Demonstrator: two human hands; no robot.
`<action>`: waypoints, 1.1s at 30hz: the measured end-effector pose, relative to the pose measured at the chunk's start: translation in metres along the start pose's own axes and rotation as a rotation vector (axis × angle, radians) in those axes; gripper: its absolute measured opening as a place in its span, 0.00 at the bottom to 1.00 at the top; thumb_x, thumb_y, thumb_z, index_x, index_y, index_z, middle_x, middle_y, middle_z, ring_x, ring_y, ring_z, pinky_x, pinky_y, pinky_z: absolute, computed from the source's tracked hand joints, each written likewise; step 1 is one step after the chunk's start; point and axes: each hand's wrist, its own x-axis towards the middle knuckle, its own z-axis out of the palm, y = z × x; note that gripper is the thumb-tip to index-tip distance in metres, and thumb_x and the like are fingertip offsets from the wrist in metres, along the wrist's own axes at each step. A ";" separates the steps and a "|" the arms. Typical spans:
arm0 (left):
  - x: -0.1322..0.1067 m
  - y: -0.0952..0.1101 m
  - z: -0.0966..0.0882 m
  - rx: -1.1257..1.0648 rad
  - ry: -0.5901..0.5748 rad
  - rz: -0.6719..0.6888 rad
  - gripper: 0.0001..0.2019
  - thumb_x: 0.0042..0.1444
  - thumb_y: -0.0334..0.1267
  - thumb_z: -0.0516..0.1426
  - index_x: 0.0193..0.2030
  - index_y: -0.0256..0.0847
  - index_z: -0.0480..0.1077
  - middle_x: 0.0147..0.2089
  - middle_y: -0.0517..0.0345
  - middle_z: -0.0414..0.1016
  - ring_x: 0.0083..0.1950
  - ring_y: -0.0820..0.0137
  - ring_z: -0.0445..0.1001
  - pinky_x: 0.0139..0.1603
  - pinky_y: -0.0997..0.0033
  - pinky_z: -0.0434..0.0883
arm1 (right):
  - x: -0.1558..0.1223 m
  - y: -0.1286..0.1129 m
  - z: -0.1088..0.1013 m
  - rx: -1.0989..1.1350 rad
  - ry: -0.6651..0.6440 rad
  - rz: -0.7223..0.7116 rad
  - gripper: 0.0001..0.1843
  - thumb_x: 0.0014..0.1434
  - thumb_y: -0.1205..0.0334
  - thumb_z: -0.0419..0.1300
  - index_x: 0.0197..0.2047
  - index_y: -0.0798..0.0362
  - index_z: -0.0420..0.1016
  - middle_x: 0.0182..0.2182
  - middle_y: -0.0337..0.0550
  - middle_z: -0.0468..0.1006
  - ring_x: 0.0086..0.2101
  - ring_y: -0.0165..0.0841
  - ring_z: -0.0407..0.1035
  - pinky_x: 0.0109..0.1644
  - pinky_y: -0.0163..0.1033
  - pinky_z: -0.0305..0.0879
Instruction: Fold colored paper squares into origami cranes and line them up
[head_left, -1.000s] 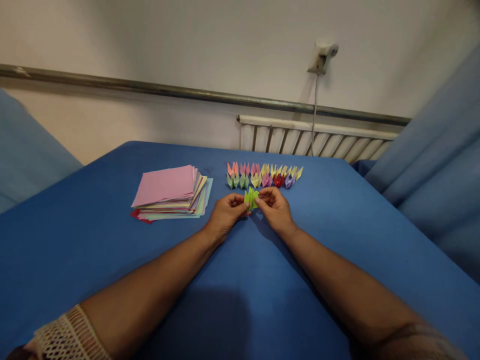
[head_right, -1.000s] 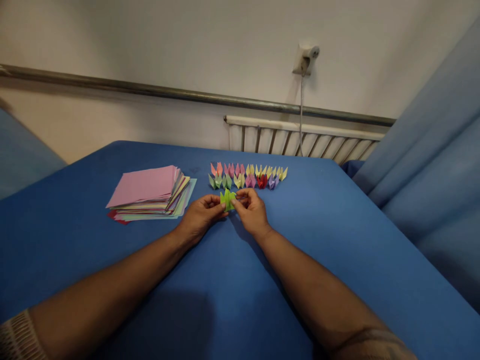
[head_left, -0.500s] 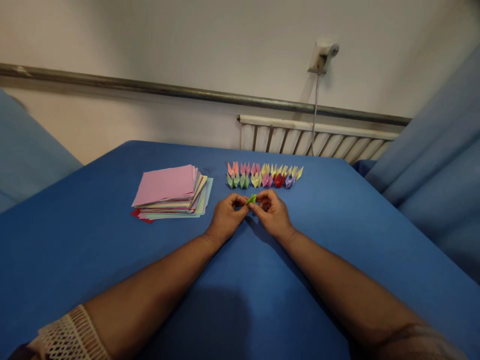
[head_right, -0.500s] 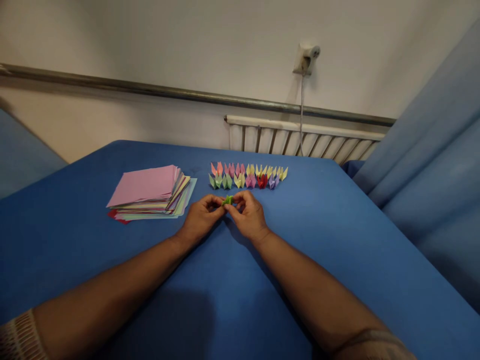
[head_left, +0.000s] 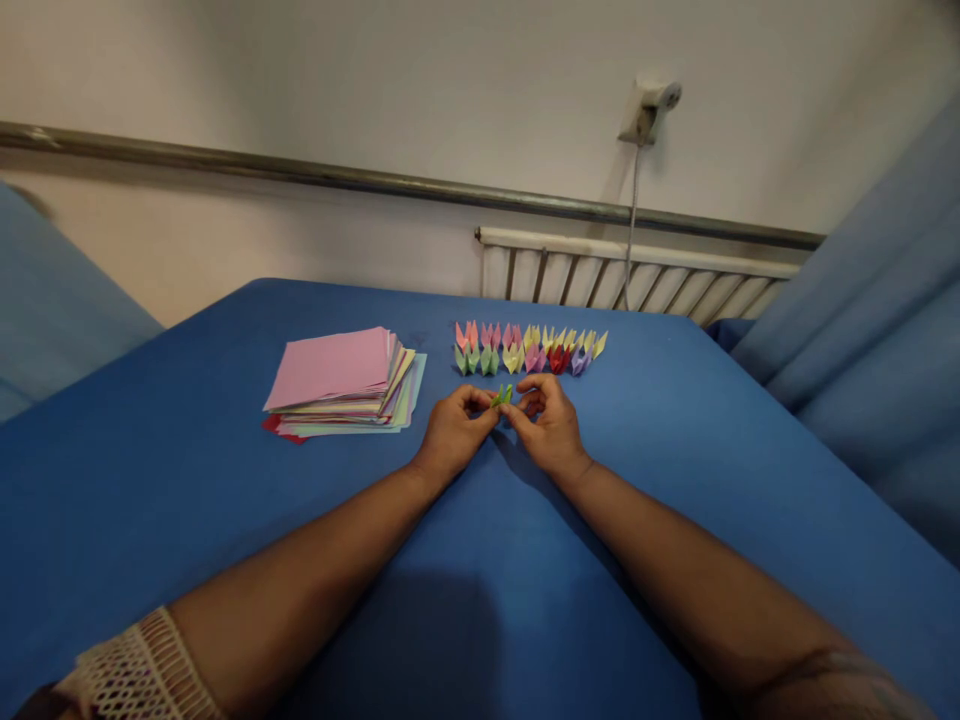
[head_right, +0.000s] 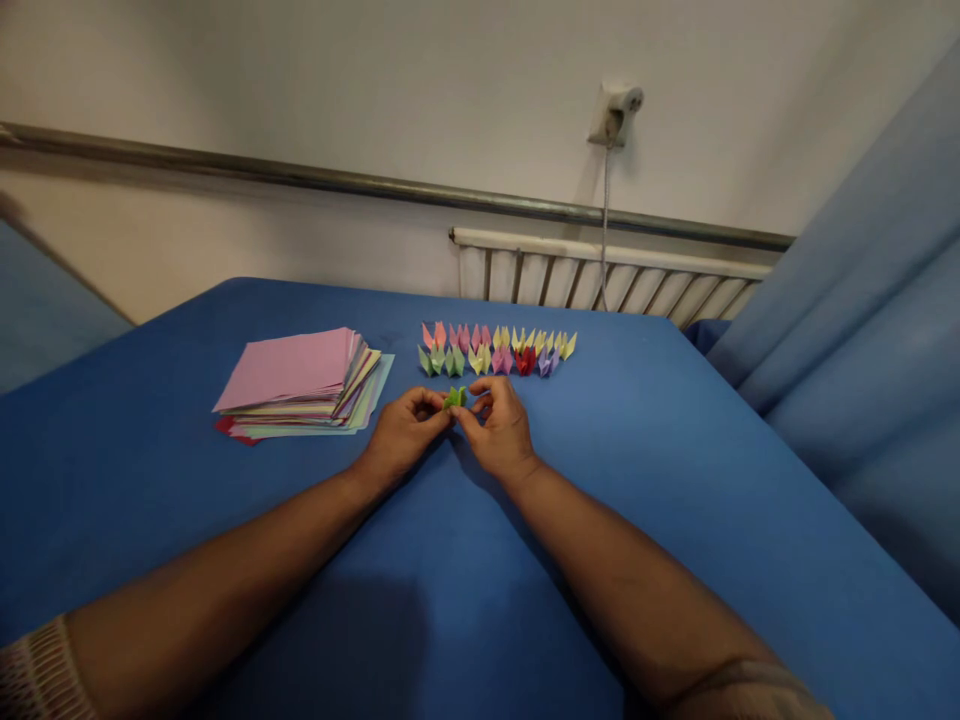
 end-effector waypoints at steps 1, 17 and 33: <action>0.000 0.001 0.000 -0.012 -0.001 -0.002 0.10 0.43 0.39 0.64 0.26 0.39 0.66 0.36 0.58 0.75 0.41 0.70 0.74 0.49 0.68 0.68 | 0.000 0.000 0.000 0.002 -0.012 -0.017 0.14 0.52 0.59 0.63 0.41 0.50 0.65 0.34 0.39 0.72 0.30 0.30 0.67 0.35 0.38 0.65; -0.006 0.013 0.002 -0.124 -0.067 -0.088 0.13 0.41 0.40 0.66 0.28 0.38 0.67 0.37 0.58 0.75 0.41 0.70 0.74 0.49 0.66 0.69 | 0.003 0.010 0.000 0.038 -0.068 -0.004 0.04 0.55 0.63 0.59 0.34 0.49 0.74 0.36 0.41 0.71 0.32 0.30 0.67 0.37 0.36 0.66; 0.009 0.001 -0.011 0.036 -0.148 0.048 0.13 0.45 0.41 0.64 0.37 0.38 0.72 0.52 0.50 0.72 0.50 0.63 0.73 0.50 0.61 0.72 | 0.008 0.036 0.002 0.225 -0.188 0.078 0.04 0.52 0.60 0.61 0.31 0.51 0.75 0.32 0.39 0.70 0.31 0.29 0.68 0.37 0.35 0.67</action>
